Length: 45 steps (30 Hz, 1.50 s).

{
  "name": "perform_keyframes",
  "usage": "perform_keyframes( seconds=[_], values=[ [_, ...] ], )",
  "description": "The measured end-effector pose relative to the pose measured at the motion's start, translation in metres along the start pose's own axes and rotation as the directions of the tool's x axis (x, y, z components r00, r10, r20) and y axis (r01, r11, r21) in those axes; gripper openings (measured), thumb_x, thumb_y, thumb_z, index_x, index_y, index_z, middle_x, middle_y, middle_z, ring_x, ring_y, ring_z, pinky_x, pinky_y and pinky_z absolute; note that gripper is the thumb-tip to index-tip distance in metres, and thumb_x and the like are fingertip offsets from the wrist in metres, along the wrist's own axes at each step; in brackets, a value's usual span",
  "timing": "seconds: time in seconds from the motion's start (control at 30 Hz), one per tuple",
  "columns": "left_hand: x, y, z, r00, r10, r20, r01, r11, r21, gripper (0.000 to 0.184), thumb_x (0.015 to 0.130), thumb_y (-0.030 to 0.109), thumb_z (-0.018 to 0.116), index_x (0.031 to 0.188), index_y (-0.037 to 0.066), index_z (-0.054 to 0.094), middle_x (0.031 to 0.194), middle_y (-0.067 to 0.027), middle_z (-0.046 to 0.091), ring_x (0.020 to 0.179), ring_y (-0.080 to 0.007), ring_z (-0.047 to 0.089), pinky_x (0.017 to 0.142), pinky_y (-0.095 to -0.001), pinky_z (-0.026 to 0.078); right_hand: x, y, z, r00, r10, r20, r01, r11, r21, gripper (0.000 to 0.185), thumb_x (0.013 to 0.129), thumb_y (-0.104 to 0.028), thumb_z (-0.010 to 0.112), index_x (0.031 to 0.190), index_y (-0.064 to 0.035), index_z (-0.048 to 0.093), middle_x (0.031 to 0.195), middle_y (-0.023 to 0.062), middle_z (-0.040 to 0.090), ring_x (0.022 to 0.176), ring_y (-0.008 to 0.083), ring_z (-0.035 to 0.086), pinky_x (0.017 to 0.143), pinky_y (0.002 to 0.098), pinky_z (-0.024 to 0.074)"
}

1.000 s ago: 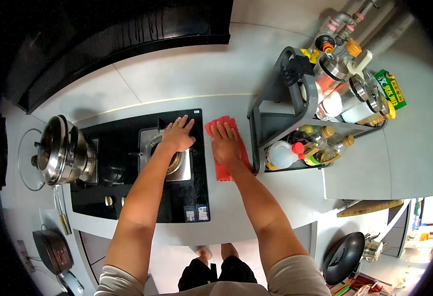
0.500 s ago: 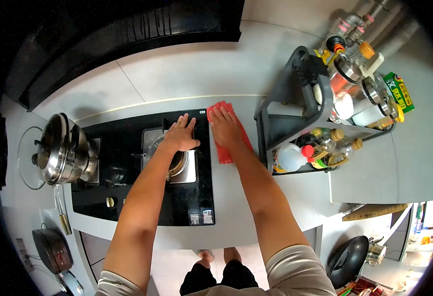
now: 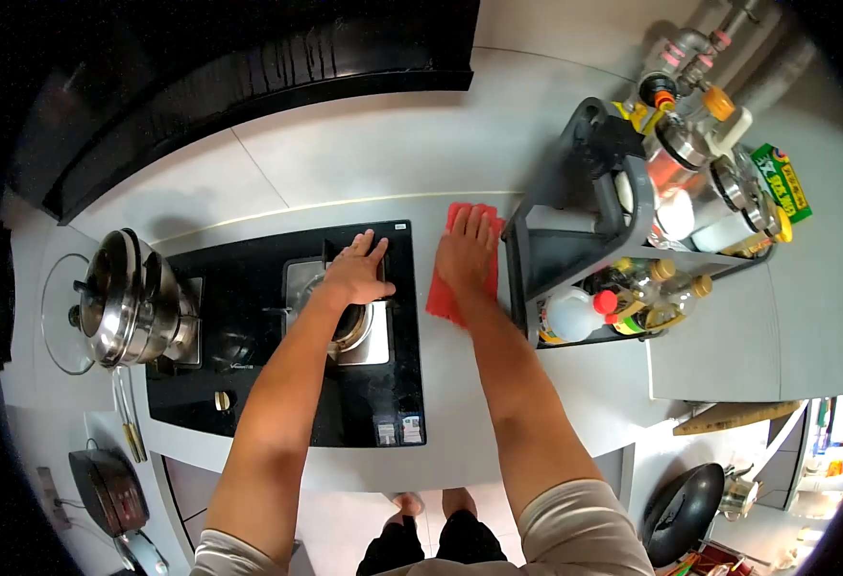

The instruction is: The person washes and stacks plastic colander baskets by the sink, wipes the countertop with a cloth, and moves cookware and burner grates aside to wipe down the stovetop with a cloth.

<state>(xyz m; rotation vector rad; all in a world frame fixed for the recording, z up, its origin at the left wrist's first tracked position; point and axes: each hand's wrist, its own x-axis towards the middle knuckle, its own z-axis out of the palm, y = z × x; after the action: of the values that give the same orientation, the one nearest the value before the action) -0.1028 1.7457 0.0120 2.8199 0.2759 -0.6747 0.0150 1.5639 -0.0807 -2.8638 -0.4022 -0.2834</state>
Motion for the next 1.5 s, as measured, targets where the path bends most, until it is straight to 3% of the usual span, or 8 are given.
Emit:
perform_keyframes(
  seconds=[0.2,0.27,0.5,0.77,0.93,1.2,1.4,1.5],
  values=[
    [-0.002,0.002,0.001,0.999,0.012,-0.041,-0.013,0.999,-0.029,0.105,0.086,0.056,0.072,0.170,0.014,0.024,0.178,-0.0177,0.013,0.164,-0.0338,0.017,0.131,-0.0438,0.023,0.035,-0.007,0.011,0.971,-0.238,0.017,0.238,0.966,-0.099,0.052,0.104,-0.028,0.055,0.151,-0.0057,0.055,0.158,0.0145,0.053,0.149,0.0366,0.044,0.124,0.0503,0.0316],
    [0.004,0.002,0.002,1.000,-0.004,-0.026,0.003,1.000,-0.017,0.104,0.089,0.059,0.071,0.170,0.016,0.024,0.179,-0.0139,0.011,0.165,-0.0296,0.014,0.132,-0.0416,0.018,0.018,0.006,0.021,0.789,-0.604,-0.109,0.614,0.780,0.120,0.047,0.102,-0.024,0.058,0.145,-0.0073,0.061,0.153,0.0125,0.059,0.145,0.0345,0.049,0.122,0.0505,0.0353],
    [0.002,0.002,0.007,0.998,0.001,-0.057,-0.001,1.000,-0.010,0.098,0.091,0.054,0.070,0.170,0.015,0.027,0.178,-0.0156,0.012,0.164,-0.0314,0.017,0.132,-0.0424,0.021,-0.076,0.041,-0.020,0.790,-0.613,-0.011,0.585,0.748,0.313,0.044,0.101,-0.015,0.057,0.145,-0.0133,0.064,0.156,0.0086,0.058,0.150,0.0321,0.046,0.124,0.0485,0.0339],
    [0.007,-0.001,0.014,0.993,0.009,-0.119,-0.012,1.000,-0.027,0.088,0.095,0.049,0.066,0.168,0.013,0.032,0.177,-0.0170,0.019,0.163,-0.0325,0.021,0.132,-0.0429,0.023,0.005,0.011,0.005,0.841,-0.533,-0.092,0.536,0.801,0.265,0.047,0.100,-0.015,0.058,0.147,-0.0151,0.062,0.155,0.0086,0.059,0.149,0.0303,0.047,0.124,0.0487,0.0341],
    [0.017,-0.012,0.036,0.953,0.052,-0.299,-0.073,0.996,-0.059,0.065,0.099,0.037,0.058,0.156,0.007,0.051,0.166,-0.0205,0.041,0.156,-0.0348,0.036,0.128,-0.0422,0.031,-0.015,0.021,0.003,0.805,-0.588,-0.083,0.581,0.750,0.317,0.044,0.098,-0.011,0.061,0.141,-0.0137,0.067,0.151,0.0096,0.061,0.145,0.0324,0.051,0.122,0.0483,0.0372],
    [-0.040,0.003,0.038,0.910,0.091,-0.405,-0.133,0.988,-0.075,0.049,0.103,0.022,0.048,0.144,-0.002,0.060,0.155,-0.0247,0.053,0.148,-0.0384,0.047,0.125,-0.0429,0.037,-0.135,0.053,-0.045,0.751,-0.660,0.015,0.605,0.698,0.383,0.041,0.097,-0.008,0.062,0.137,-0.0121,0.069,0.149,0.0084,0.063,0.149,0.0297,0.046,0.125,0.0428,0.0365],
    [-0.077,0.010,0.066,0.776,0.092,-0.624,-0.235,0.960,-0.151,0.047,0.101,0.019,0.055,0.143,-0.003,0.060,0.149,-0.0236,0.058,0.143,-0.0384,0.051,0.123,-0.0444,0.039,-0.207,0.070,-0.075,0.704,-0.710,-0.021,0.638,0.619,0.458,0.037,0.098,-0.011,0.062,0.135,-0.0094,0.069,0.144,0.0078,0.066,0.143,0.0263,0.054,0.121,0.0406,0.0430],
    [-0.092,0.007,0.076,0.756,0.125,-0.642,-0.245,0.964,-0.100,0.048,0.099,0.018,0.056,0.142,-0.001,0.061,0.150,-0.0209,0.059,0.144,-0.0359,0.052,0.123,-0.0452,0.039,-0.214,0.060,-0.094,0.872,-0.486,0.057,0.294,0.613,0.734,0.032,0.105,-0.010,0.057,0.135,-0.0066,0.068,0.143,0.0107,0.067,0.142,0.0296,0.056,0.121,0.0386,0.0413]
  ],
)
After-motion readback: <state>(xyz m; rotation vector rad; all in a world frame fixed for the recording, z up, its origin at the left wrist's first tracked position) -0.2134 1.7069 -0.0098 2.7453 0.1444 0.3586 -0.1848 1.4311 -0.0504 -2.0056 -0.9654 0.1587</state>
